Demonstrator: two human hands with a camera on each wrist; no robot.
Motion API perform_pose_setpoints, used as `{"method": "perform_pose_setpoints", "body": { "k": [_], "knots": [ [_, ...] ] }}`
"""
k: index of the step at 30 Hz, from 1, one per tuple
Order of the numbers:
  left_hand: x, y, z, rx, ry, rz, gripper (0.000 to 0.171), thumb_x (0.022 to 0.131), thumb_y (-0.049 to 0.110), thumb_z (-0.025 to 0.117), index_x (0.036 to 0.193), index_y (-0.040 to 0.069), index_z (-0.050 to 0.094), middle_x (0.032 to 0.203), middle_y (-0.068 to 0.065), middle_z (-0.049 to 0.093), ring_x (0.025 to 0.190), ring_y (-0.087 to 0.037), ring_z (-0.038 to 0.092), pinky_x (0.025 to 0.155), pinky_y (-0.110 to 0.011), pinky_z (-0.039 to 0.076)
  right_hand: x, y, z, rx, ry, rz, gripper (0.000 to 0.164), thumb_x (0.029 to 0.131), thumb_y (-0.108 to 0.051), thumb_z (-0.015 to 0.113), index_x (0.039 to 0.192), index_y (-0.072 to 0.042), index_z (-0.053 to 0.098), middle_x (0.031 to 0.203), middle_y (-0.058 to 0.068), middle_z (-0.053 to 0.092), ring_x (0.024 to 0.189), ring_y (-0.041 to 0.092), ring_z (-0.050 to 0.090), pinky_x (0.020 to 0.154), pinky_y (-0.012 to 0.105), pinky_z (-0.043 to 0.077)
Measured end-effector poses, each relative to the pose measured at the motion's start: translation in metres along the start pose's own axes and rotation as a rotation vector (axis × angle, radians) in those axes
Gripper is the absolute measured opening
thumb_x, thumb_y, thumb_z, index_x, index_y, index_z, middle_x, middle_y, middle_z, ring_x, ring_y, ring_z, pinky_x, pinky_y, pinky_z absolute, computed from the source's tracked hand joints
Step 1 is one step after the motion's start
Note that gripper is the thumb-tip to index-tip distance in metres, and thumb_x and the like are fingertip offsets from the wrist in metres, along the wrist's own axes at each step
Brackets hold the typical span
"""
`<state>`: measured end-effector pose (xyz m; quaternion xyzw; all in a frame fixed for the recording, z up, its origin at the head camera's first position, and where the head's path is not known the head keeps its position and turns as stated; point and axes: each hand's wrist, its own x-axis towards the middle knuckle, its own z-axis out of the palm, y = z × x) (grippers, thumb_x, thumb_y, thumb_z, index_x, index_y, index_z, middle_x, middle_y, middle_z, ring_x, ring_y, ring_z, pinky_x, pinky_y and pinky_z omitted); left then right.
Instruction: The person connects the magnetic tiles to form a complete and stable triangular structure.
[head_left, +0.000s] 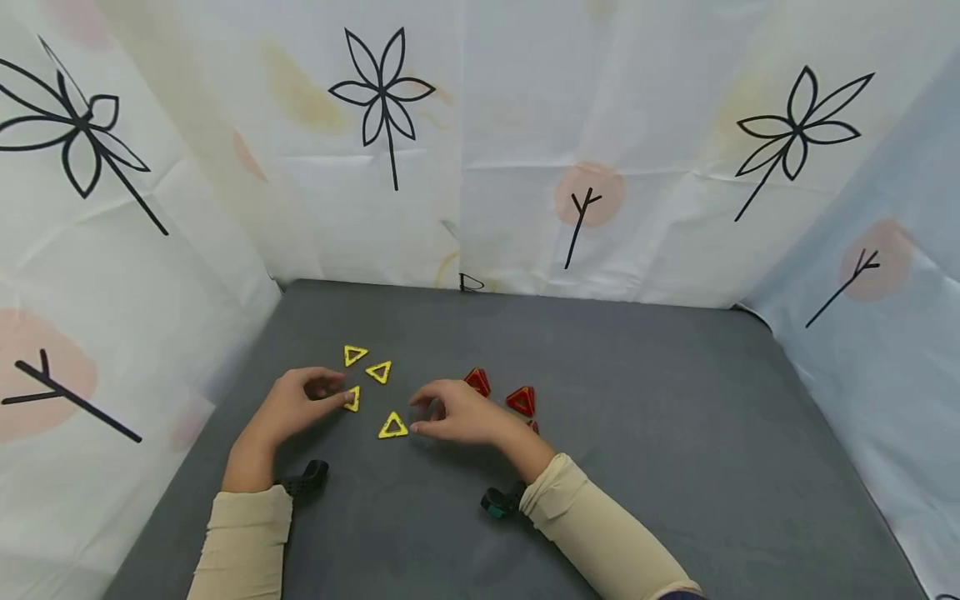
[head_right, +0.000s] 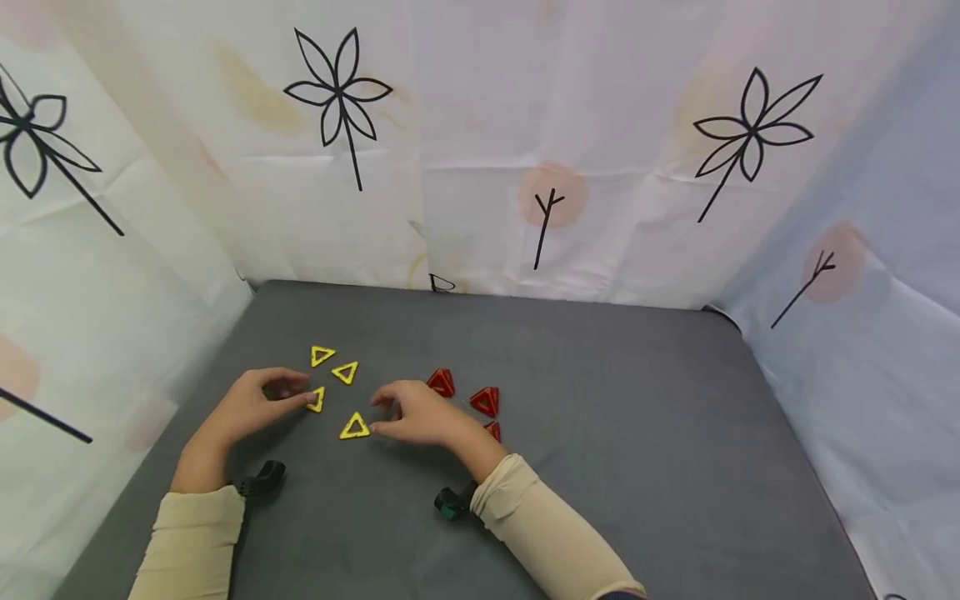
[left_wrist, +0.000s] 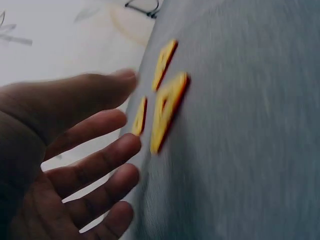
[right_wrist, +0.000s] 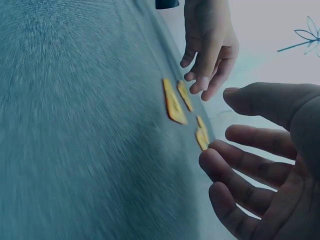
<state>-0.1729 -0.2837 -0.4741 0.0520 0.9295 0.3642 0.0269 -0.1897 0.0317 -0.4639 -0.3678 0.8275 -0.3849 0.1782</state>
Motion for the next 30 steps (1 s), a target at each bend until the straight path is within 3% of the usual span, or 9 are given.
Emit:
{"method": "perform_pose_setpoints", "body": {
  "k": [6,15,22,30],
  "knots": [
    [0.001,-0.007,-0.002,-0.022,-0.053,-0.016,0.052,0.090,0.034,0.087,0.131,0.004,0.073,0.118,-0.015,0.073,0.099,-0.023,0.064,0.085,-0.039,0.052,0.020,0.000,0.011,-0.080,-0.020,0.012,0.042,0.098,-0.027,0.079,0.135,-0.010,0.071,0.119,0.006,0.070,0.089,0.005,0.063,0.082,0.020,0.052],
    [-0.001,-0.012,0.000,0.016,-0.056,-0.025,0.043,0.088,0.028,0.089,0.122,0.004,0.077,0.111,-0.014,0.073,0.094,-0.021,0.062,0.080,-0.036,0.050,0.037,-0.005,0.025,-0.253,-0.032,0.076,0.051,0.094,-0.042,0.082,0.139,-0.020,0.070,0.114,-0.003,0.063,0.094,0.006,0.057,0.080,0.024,0.048],
    [-0.005,-0.016,0.003,0.020,-0.059,-0.050,0.033,0.089,0.026,0.088,0.115,0.008,0.080,0.108,-0.011,0.073,0.093,-0.021,0.062,0.082,-0.038,0.050,0.039,-0.009,0.034,-0.283,-0.057,0.098,0.048,0.094,-0.040,0.083,0.138,-0.024,0.071,0.120,-0.004,0.064,0.103,0.006,0.062,0.084,0.025,0.052],
    [-0.008,-0.013,0.003,-0.008,-0.065,-0.033,0.030,0.089,0.023,0.088,0.113,0.007,0.079,0.106,-0.011,0.073,0.090,-0.019,0.062,0.079,-0.036,0.050,0.037,-0.011,0.033,-0.277,-0.050,0.060,0.036,0.093,-0.035,0.085,0.125,-0.020,0.076,0.114,-0.003,0.065,0.098,0.008,0.062,0.084,0.026,0.052]
  ]
}}
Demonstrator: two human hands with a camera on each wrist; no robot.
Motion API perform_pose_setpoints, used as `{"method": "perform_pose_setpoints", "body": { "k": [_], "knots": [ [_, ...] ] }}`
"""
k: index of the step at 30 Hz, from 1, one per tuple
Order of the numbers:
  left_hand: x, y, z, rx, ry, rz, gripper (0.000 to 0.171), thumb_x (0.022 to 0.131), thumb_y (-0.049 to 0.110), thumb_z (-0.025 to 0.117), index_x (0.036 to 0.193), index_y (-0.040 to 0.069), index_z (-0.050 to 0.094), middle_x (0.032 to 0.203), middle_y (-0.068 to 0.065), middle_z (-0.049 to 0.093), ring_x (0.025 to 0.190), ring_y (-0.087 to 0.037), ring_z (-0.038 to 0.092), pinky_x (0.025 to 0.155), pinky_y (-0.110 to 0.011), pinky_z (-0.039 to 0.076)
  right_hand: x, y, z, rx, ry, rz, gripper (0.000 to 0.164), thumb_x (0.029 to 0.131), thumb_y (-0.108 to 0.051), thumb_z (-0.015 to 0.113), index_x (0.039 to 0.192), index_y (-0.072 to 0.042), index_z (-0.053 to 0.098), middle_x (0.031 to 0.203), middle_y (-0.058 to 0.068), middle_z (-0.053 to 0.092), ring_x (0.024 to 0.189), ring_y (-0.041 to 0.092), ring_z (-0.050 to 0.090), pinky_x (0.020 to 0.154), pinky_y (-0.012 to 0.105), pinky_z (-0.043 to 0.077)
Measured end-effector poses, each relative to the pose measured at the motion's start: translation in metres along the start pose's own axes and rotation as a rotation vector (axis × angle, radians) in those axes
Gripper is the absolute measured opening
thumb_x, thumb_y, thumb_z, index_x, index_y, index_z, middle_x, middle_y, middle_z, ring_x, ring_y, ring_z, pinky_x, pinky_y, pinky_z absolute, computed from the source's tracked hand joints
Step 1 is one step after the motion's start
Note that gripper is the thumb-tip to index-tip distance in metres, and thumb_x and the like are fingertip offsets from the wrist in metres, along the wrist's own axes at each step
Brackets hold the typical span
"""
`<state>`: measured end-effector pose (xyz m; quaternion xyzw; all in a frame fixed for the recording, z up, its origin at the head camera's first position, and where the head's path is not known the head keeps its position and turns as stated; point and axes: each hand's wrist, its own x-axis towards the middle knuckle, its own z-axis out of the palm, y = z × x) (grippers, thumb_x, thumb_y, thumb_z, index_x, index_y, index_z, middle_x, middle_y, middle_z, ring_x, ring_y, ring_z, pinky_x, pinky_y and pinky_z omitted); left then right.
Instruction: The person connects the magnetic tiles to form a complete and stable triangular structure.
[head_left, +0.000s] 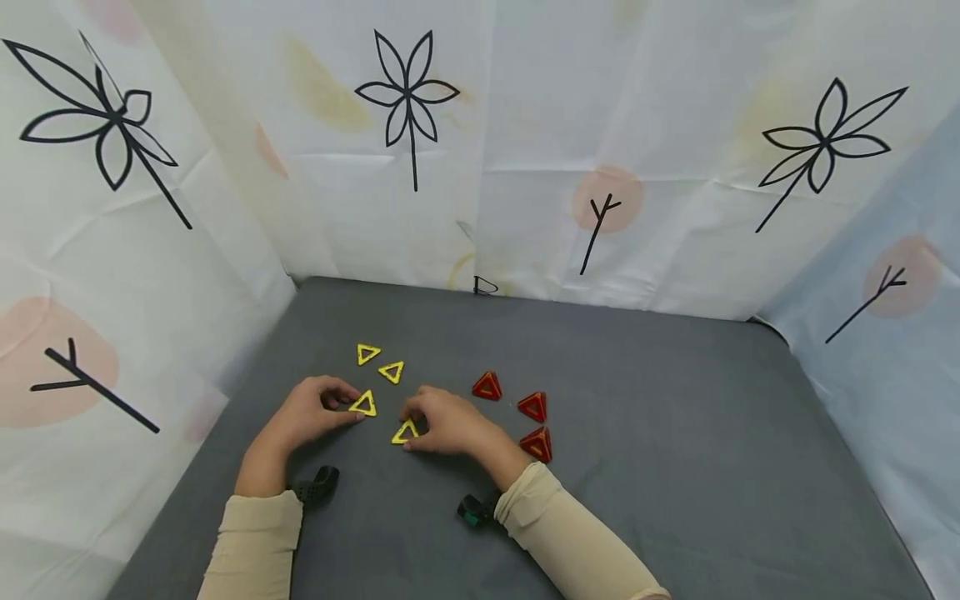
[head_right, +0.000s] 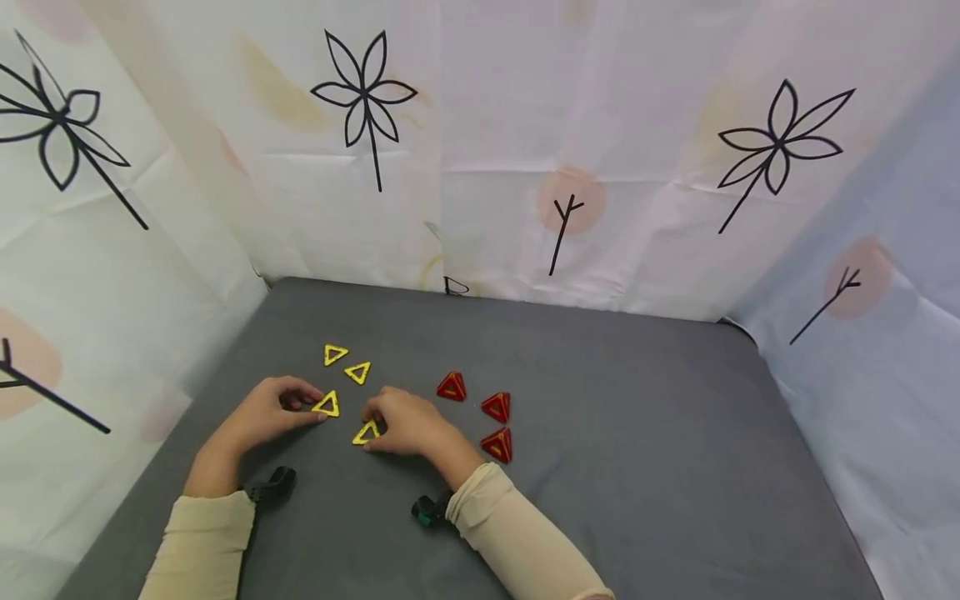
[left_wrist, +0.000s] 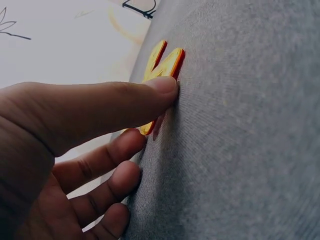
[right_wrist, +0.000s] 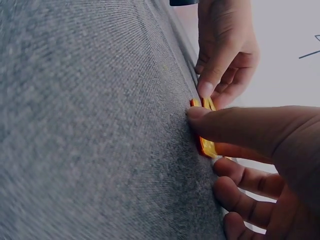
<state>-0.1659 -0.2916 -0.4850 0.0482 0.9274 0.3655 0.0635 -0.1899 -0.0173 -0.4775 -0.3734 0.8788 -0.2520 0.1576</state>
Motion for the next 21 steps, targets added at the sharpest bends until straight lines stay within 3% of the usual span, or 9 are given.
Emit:
{"method": "perform_pose_setpoints", "body": {
  "k": [8,21],
  "knots": [
    [0.001,0.003,0.002,-0.030,0.002,0.010,0.027,0.089,0.017,0.087,0.112,0.007,0.078,0.099,-0.008,0.073,0.084,-0.018,0.063,0.075,-0.037,0.051,-0.004,0.001,-0.004,0.070,0.004,-0.020,0.033,0.089,-0.029,0.088,0.117,-0.014,0.077,0.113,-0.001,0.065,0.086,0.004,0.057,0.076,0.020,0.050],
    [0.004,0.006,0.008,-0.038,-0.021,0.037,0.026,0.090,0.020,0.087,0.113,0.008,0.081,0.101,-0.006,0.075,0.083,-0.016,0.063,0.073,-0.033,0.052,-0.002,0.015,-0.005,0.229,0.027,-0.104,0.030,0.090,-0.006,0.080,0.120,-0.006,0.077,0.111,0.005,0.072,0.094,0.009,0.067,0.083,0.019,0.054]
  ]
}}
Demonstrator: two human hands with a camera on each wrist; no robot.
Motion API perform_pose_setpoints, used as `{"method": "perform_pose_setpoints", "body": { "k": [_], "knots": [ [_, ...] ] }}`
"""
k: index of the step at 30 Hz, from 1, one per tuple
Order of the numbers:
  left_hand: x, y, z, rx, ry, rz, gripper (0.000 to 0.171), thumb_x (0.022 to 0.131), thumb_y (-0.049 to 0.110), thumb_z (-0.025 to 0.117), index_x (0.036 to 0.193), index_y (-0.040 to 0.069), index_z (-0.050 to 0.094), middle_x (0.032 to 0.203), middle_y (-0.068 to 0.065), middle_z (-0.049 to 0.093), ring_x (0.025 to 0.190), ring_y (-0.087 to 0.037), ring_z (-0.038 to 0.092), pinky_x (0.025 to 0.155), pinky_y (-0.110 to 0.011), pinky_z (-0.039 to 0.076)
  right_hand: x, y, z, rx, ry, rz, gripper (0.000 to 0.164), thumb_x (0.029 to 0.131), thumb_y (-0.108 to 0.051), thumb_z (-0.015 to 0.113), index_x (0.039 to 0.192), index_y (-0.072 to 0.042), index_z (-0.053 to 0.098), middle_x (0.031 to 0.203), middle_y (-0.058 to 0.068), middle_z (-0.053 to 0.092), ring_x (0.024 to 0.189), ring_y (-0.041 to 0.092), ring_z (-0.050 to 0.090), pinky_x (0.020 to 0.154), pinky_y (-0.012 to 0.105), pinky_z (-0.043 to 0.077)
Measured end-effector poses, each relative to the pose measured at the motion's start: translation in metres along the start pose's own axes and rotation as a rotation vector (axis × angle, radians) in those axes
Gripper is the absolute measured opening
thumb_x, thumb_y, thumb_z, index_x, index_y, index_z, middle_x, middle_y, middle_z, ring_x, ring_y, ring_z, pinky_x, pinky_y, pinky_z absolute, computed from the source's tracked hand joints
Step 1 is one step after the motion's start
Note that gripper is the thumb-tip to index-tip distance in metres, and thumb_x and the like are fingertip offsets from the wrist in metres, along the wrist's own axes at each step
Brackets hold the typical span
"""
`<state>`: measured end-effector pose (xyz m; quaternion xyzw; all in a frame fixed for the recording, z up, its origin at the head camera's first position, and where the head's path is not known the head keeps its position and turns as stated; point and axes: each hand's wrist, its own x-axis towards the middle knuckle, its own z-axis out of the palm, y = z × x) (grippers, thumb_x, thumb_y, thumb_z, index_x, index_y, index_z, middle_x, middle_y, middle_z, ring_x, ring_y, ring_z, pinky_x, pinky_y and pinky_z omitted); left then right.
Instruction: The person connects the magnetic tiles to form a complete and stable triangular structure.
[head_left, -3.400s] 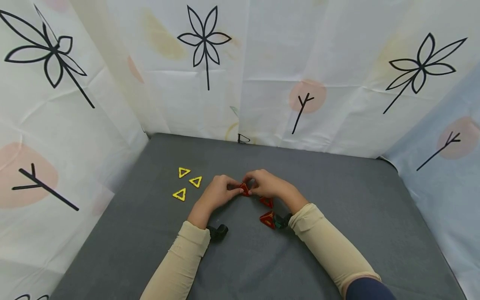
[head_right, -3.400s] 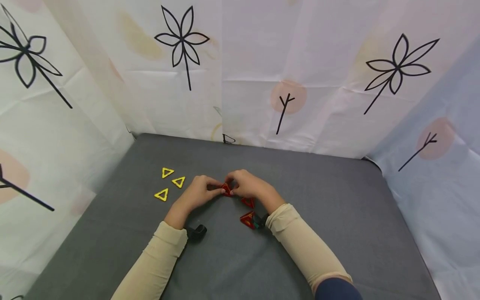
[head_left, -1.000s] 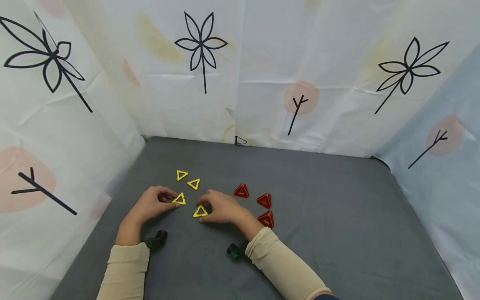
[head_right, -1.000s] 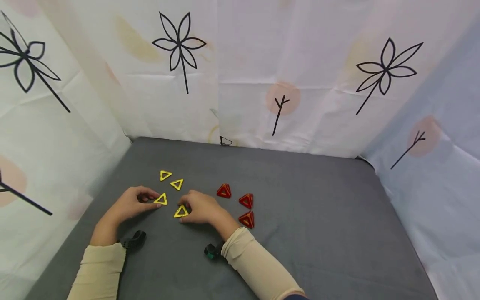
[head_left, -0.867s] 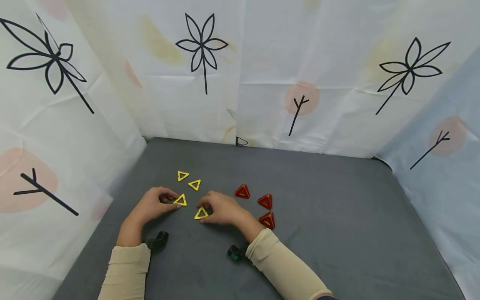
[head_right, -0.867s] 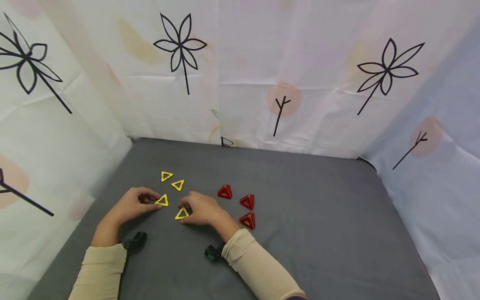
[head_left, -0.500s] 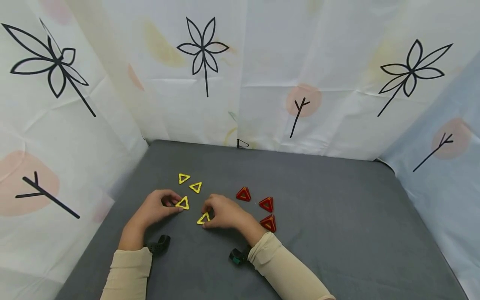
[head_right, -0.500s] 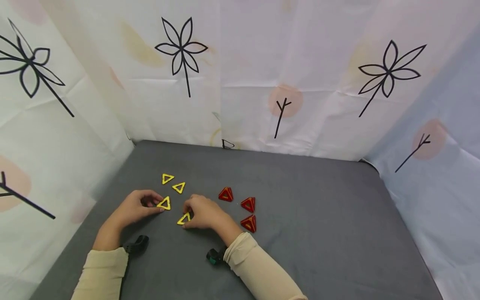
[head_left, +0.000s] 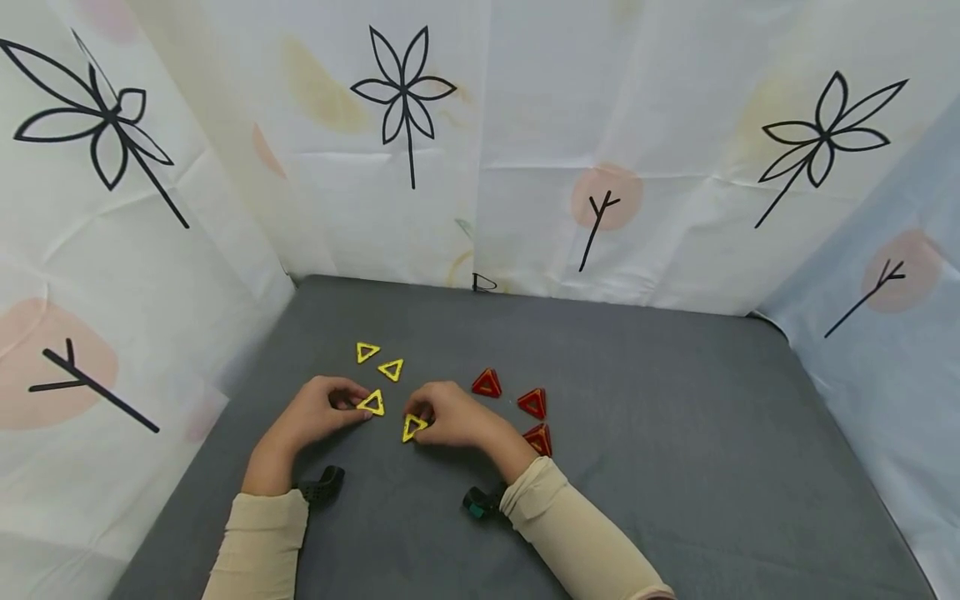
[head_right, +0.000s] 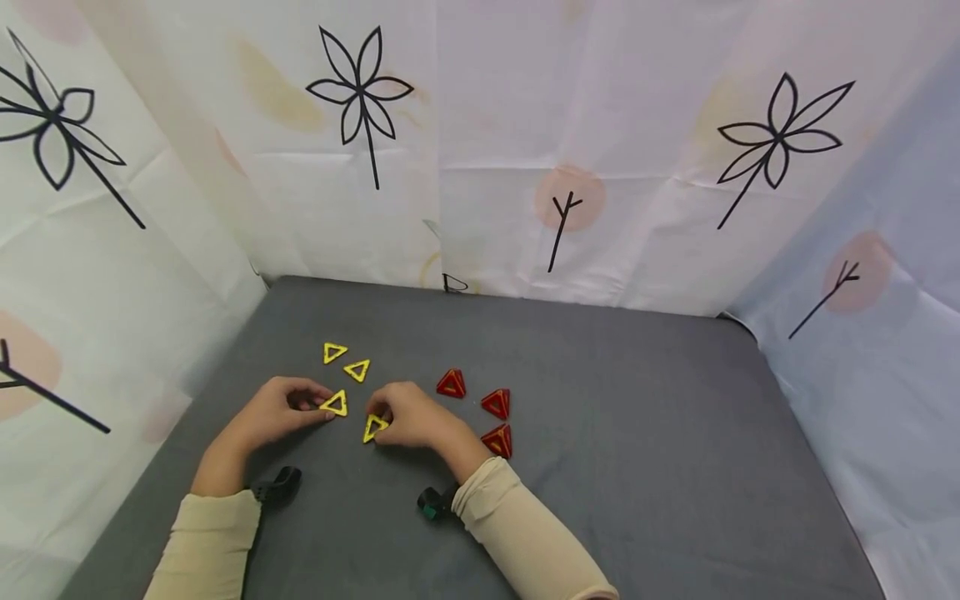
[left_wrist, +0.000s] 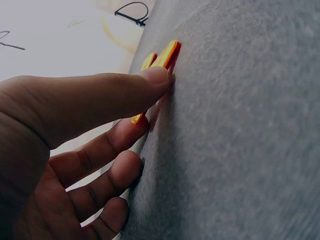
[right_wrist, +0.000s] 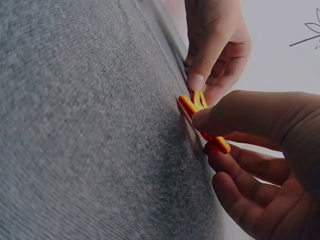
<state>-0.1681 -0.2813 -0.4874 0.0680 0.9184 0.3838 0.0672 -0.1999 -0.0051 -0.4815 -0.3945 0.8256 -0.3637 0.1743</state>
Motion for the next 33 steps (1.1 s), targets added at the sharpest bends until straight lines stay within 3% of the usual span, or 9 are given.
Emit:
{"method": "perform_pose_setpoints", "body": {
  "k": [13,26,33],
  "knots": [
    [0.004,0.014,0.012,-0.008,-0.047,0.041,0.024,0.089,0.017,0.088,0.111,0.008,0.082,0.099,-0.005,0.076,0.083,-0.014,0.065,0.074,-0.031,0.053,-0.004,0.004,-0.013,0.029,0.077,0.025,0.022,0.092,-0.008,0.079,0.114,-0.010,0.079,0.107,0.004,0.078,0.094,0.010,0.071,0.084,0.025,0.057],
    [0.007,0.029,0.028,-0.008,-0.118,0.100,0.023,0.088,0.019,0.089,0.108,0.010,0.081,0.095,-0.001,0.075,0.083,-0.012,0.064,0.074,-0.030,0.053,-0.005,0.008,-0.016,0.018,0.075,0.034,0.021,0.094,-0.007,0.078,0.114,-0.008,0.079,0.107,0.007,0.079,0.093,0.012,0.071,0.082,0.024,0.056],
    [0.007,0.031,0.030,-0.009,-0.117,0.107,0.023,0.087,0.017,0.089,0.106,0.009,0.081,0.093,-0.001,0.074,0.082,-0.011,0.064,0.074,-0.028,0.053,-0.005,0.009,-0.013,0.126,0.074,0.021,0.022,0.097,-0.006,0.076,0.119,-0.004,0.077,0.108,0.010,0.079,0.095,0.016,0.074,0.082,0.022,0.057]
  ]
}}
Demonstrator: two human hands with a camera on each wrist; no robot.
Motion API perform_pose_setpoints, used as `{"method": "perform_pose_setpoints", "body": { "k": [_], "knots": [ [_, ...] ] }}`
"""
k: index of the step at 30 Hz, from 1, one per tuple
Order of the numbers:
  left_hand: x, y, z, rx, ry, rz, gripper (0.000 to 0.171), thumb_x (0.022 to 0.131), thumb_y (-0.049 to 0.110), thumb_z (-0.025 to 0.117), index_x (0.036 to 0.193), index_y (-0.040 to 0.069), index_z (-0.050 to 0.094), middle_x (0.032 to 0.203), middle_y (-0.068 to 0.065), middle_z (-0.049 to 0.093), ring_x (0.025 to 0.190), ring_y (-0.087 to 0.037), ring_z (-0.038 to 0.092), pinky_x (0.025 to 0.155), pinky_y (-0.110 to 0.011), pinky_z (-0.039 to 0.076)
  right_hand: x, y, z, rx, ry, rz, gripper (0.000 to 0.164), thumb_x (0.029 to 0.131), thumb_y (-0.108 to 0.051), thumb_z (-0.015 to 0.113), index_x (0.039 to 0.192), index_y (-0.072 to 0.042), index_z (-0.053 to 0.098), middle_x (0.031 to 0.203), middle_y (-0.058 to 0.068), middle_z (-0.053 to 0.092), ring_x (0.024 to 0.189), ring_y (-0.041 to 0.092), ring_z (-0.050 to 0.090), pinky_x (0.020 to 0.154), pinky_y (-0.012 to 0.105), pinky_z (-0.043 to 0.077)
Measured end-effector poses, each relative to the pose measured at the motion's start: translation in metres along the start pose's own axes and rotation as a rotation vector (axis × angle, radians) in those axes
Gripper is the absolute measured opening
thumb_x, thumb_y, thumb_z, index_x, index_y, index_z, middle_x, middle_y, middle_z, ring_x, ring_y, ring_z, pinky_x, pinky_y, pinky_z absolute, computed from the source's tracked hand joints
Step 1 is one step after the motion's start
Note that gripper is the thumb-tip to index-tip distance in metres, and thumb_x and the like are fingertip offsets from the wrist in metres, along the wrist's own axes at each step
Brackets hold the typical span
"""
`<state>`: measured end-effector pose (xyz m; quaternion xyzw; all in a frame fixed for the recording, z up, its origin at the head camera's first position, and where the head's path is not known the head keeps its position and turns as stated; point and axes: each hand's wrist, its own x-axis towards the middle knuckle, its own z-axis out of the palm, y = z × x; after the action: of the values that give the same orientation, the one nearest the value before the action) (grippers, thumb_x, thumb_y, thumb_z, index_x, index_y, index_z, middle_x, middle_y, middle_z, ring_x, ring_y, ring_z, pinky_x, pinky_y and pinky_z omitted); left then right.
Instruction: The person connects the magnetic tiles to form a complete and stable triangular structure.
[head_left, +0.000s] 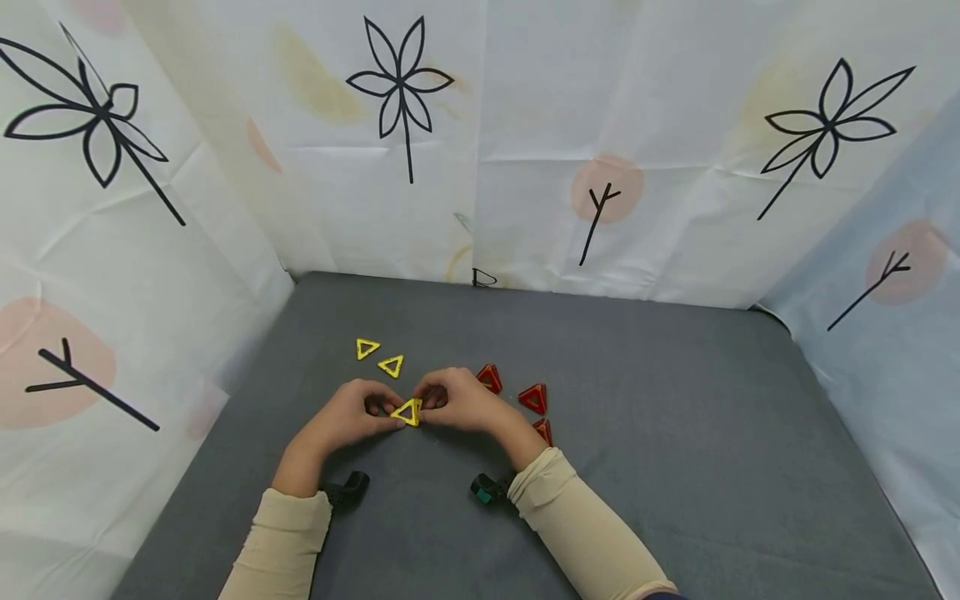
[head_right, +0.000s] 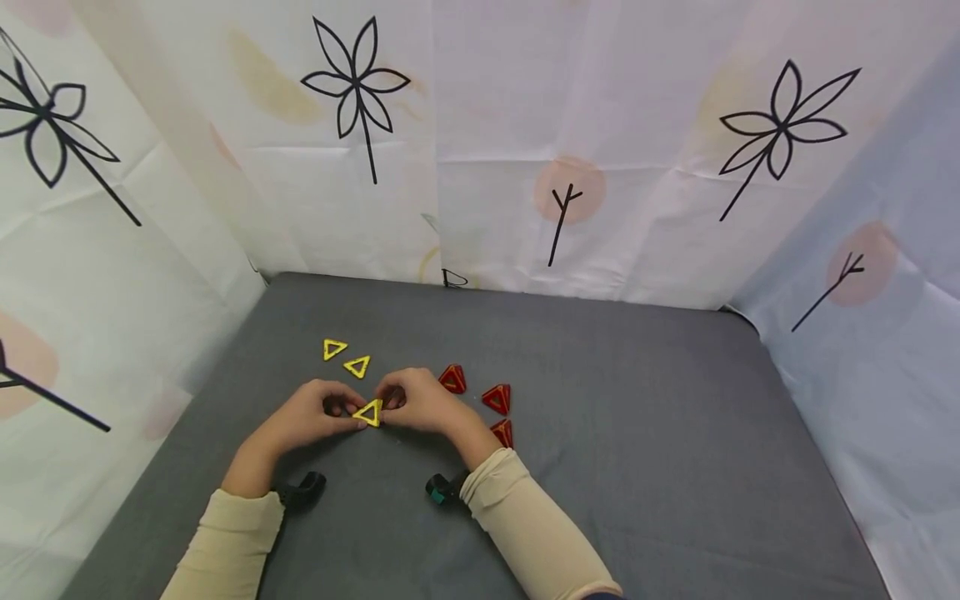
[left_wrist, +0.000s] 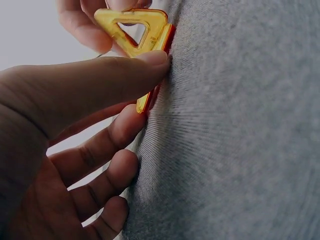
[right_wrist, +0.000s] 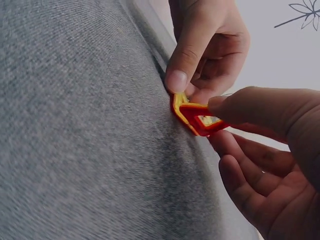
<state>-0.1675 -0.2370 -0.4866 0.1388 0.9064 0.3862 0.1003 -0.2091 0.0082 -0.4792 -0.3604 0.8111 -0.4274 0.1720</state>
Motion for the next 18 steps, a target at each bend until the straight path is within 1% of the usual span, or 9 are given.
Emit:
{"method": "perform_pose_setpoints", "body": {
  "k": [5,10,12,15,18],
  "knots": [
    [0.000,0.000,-0.001,-0.001,-0.009,-0.022,0.024,0.087,0.018,0.090,0.107,0.012,0.081,0.093,0.001,0.073,0.082,-0.012,0.063,0.075,-0.029,0.052,0.001,0.003,0.004,0.072,0.002,0.015,0.024,0.098,-0.008,0.076,0.121,-0.004,0.076,0.113,0.010,0.077,0.099,0.017,0.075,0.083,0.020,0.057],
    [0.000,-0.003,-0.004,-0.039,-0.025,-0.009,0.031,0.086,0.023,0.091,0.112,0.012,0.079,0.096,-0.001,0.073,0.086,-0.015,0.064,0.077,-0.029,0.053,0.001,0.006,0.007,0.124,0.007,0.016,0.025,0.097,-0.008,0.078,0.121,-0.003,0.075,0.117,0.012,0.074,0.101,0.019,0.075,0.085,0.021,0.058],
    [-0.001,-0.006,-0.006,-0.061,-0.020,-0.001,0.032,0.087,0.023,0.090,0.114,0.010,0.079,0.097,-0.002,0.073,0.087,-0.016,0.065,0.077,-0.029,0.054,0.001,0.007,0.008,0.130,0.009,0.012,0.025,0.097,-0.009,0.078,0.121,-0.004,0.074,0.119,0.011,0.073,0.101,0.020,0.075,0.084,0.021,0.058],
    [0.000,-0.007,-0.009,-0.075,0.020,-0.001,0.030,0.092,0.021,0.085,0.118,0.007,0.077,0.099,-0.004,0.073,0.086,-0.017,0.065,0.077,-0.030,0.054,0.001,0.007,0.009,0.122,0.008,0.004,0.025,0.098,-0.010,0.077,0.122,-0.005,0.074,0.120,0.011,0.072,0.101,0.021,0.075,0.084,0.020,0.057],
    [0.003,-0.006,-0.012,-0.050,0.106,-0.029,0.030,0.097,0.020,0.080,0.122,0.005,0.076,0.099,-0.007,0.073,0.081,-0.017,0.064,0.073,-0.032,0.053,0.002,0.008,0.010,0.109,0.007,-0.005,0.025,0.098,-0.012,0.078,0.122,-0.006,0.074,0.118,0.010,0.073,0.099,0.020,0.075,0.083,0.020,0.057]
  ]
}}
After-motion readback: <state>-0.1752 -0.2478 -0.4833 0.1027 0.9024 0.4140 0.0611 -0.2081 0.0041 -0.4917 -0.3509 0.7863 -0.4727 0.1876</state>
